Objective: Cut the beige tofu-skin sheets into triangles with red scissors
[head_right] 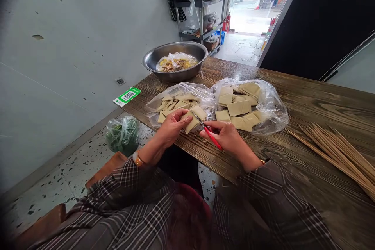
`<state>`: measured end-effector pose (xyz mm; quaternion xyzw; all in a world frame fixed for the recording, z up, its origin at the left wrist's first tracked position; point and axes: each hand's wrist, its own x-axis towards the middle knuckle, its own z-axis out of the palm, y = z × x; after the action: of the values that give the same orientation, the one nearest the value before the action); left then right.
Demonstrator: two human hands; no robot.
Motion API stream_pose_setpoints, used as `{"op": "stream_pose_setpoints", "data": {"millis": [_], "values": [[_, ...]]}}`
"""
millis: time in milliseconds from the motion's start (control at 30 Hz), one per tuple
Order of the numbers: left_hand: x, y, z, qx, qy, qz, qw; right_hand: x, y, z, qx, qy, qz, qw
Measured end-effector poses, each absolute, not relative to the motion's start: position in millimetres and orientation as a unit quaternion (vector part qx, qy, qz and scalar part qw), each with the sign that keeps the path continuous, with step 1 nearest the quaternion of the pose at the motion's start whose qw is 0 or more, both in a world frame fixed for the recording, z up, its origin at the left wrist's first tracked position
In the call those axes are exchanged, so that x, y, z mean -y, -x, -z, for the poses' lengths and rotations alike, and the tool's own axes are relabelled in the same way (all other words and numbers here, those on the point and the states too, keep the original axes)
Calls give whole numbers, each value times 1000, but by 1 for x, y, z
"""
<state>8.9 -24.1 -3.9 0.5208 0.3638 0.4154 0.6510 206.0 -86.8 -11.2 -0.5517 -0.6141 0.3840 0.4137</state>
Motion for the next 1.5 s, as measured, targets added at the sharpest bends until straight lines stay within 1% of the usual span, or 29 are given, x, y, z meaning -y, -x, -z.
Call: {"op": "stream_pose_setpoints", "data": {"millis": [233, 367, 500, 633, 700, 933, 1133, 1500], "values": [[24, -7, 4, -372, -498, -407, 670, 83, -208, 13, 586, 567, -401, 417], [20, -3, 1, -361, -446, -451, 684, 83, -209, 7, 529, 566, -453, 442], [16, 1, -1, -361, -446, -475, 667, 85, -207, -1, 491, 565, -479, 458], [14, 3, 3, -367, -478, -491, 630, 84, -206, 0, 502, 564, -462, 465], [14, 2, 5, -369, -477, -491, 629, 84, -207, 3, 520, 564, -444, 464], [13, 2, -2, -361, -426, -481, 676, 84, -208, 6, 571, 548, -418, 446], [14, 3, -13, -380, -350, -444, 732, 85, -210, 4, 587, 547, -408, 435], [17, 0, -13, -356, -355, -456, 734, 83, -214, 16, 607, 561, -378, 416]]}}
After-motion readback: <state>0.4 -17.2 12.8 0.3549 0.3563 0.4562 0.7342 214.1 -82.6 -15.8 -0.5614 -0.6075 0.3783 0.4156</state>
